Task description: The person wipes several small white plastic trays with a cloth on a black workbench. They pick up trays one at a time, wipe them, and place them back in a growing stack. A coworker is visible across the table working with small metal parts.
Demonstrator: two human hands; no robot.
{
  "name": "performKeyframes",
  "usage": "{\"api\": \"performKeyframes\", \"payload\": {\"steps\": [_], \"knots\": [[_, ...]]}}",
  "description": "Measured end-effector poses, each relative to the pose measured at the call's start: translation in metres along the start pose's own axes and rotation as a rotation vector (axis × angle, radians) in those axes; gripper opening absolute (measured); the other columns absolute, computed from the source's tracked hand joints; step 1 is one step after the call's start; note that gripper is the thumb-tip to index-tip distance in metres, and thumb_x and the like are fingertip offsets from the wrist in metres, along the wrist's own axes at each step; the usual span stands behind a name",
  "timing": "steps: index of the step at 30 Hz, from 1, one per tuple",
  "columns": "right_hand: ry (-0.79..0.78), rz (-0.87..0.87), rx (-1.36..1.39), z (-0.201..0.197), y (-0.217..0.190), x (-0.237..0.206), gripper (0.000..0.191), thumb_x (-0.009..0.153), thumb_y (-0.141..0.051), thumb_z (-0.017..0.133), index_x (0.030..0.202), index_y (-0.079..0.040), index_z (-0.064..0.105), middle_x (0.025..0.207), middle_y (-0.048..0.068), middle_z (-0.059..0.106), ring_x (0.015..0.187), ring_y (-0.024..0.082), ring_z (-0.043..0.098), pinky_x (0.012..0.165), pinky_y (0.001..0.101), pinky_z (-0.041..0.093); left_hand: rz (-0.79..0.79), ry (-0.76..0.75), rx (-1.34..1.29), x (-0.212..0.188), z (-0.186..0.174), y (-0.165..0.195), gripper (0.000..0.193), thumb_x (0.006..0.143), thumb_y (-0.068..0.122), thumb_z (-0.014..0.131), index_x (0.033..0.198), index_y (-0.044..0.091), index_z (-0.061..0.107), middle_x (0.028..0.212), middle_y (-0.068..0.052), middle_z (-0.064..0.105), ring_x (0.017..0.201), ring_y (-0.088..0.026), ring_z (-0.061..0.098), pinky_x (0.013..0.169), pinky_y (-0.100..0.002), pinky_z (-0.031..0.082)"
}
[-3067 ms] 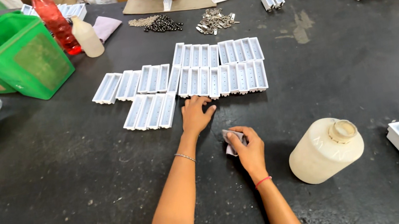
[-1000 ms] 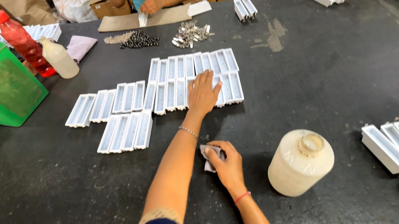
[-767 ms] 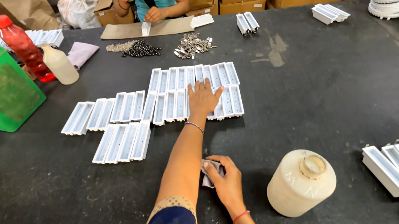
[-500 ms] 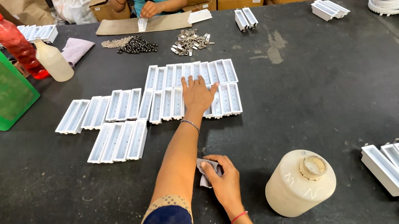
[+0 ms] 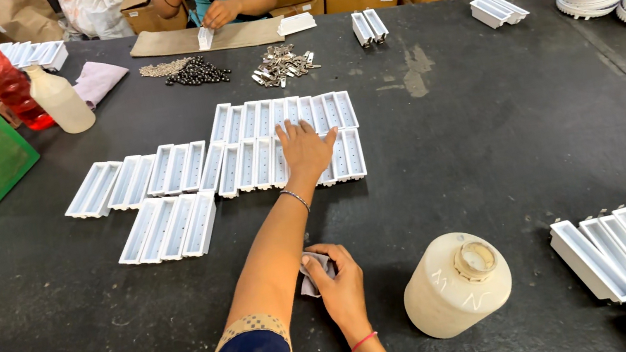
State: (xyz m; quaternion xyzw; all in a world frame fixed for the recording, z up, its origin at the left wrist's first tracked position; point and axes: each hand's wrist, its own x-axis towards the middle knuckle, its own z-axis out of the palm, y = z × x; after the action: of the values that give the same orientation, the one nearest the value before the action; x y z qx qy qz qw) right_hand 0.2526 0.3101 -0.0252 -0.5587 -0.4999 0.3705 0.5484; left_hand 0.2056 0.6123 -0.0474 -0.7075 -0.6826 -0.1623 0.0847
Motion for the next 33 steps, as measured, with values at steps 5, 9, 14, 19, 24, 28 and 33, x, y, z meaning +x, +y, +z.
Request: {"api": "performKeyframes", "payload": {"steps": [5, 9, 14, 19, 24, 28, 33], "knots": [[-0.006, 0.025, 0.015, 0.0, -0.001, 0.002, 0.022, 0.086, -0.021, 0.073, 0.1, -0.004, 0.076, 0.095, 0.007, 0.073, 0.084, 0.018, 0.071, 0.076, 0.0305, 0.055, 0.102, -0.041, -0.153, 0.024, 0.004, 0.0, 0.09, 0.099, 0.07, 0.031, 0.154, -0.001, 0.035, 0.162, -0.018, 0.034, 0.152, -0.032, 0.029, 0.123, -0.052, 0.01], [-0.005, 0.003, 0.03, 0.0, -0.001, 0.005, 0.022, 0.087, -0.021, 0.074, 0.099, -0.004, 0.077, 0.095, 0.007, 0.073, 0.084, 0.017, 0.07, 0.077, 0.0292, 0.054, -0.003, -0.192, -0.211, 0.04, 0.005, -0.005, 0.092, 0.097, 0.071, 0.028, 0.158, 0.003, 0.027, 0.166, -0.014, 0.025, 0.147, -0.029, 0.033, 0.125, -0.05, 0.01], [-0.012, 0.032, 0.012, 0.0, 0.003, 0.006, 0.021, 0.087, -0.019, 0.072, 0.1, -0.004, 0.076, 0.094, 0.005, 0.072, 0.082, 0.015, 0.069, 0.075, 0.0286, 0.054, -0.07, -0.221, -0.192, 0.044, 0.011, -0.005, 0.092, 0.098, 0.071, 0.028, 0.158, 0.001, 0.031, 0.165, -0.017, 0.026, 0.148, -0.029, 0.034, 0.12, -0.053, 0.019], [-0.015, 0.036, -0.012, 0.0, 0.006, 0.008, 0.021, 0.087, -0.016, 0.07, 0.102, -0.003, 0.075, 0.092, 0.005, 0.07, 0.079, 0.015, 0.067, 0.074, 0.0289, 0.053, -0.097, -0.274, -0.157, 0.048, 0.008, 0.003, 0.085, 0.101, 0.071, 0.027, 0.15, 0.007, 0.049, 0.167, -0.019, 0.027, 0.149, -0.032, 0.035, 0.12, -0.057, 0.021], [-0.03, 0.066, 0.014, 0.001, 0.007, 0.008, 0.021, 0.086, -0.015, 0.069, 0.102, -0.003, 0.075, 0.092, 0.006, 0.07, 0.078, 0.016, 0.066, 0.073, 0.0297, 0.054, -0.095, -0.275, -0.163, 0.047, 0.005, 0.003, 0.076, 0.098, 0.069, 0.027, 0.147, 0.018, 0.053, 0.165, -0.019, 0.027, 0.148, -0.033, 0.033, 0.115, -0.067, 0.021], [-0.018, 0.01, 0.003, 0.001, 0.007, 0.008, 0.021, 0.087, -0.015, 0.07, 0.102, -0.002, 0.075, 0.093, 0.006, 0.071, 0.081, 0.016, 0.069, 0.075, 0.0291, 0.054, -0.079, -0.219, -0.178, 0.048, 0.01, 0.001, 0.066, 0.1, 0.063, 0.031, 0.143, 0.019, 0.057, 0.161, -0.019, 0.03, 0.145, -0.034, 0.035, 0.115, -0.067, 0.019], [-0.019, -0.007, -0.004, 0.0, 0.006, 0.009, 0.021, 0.087, -0.016, 0.071, 0.102, -0.002, 0.075, 0.092, 0.007, 0.071, 0.08, 0.017, 0.069, 0.075, 0.0297, 0.054, -0.072, -0.027, -0.174, 0.055, 0.021, -0.004, 0.029, 0.096, 0.022, 0.057, 0.117, 0.014, 0.075, 0.135, -0.01, 0.058, 0.125, -0.03, 0.053, 0.108, -0.054, 0.036]]}}
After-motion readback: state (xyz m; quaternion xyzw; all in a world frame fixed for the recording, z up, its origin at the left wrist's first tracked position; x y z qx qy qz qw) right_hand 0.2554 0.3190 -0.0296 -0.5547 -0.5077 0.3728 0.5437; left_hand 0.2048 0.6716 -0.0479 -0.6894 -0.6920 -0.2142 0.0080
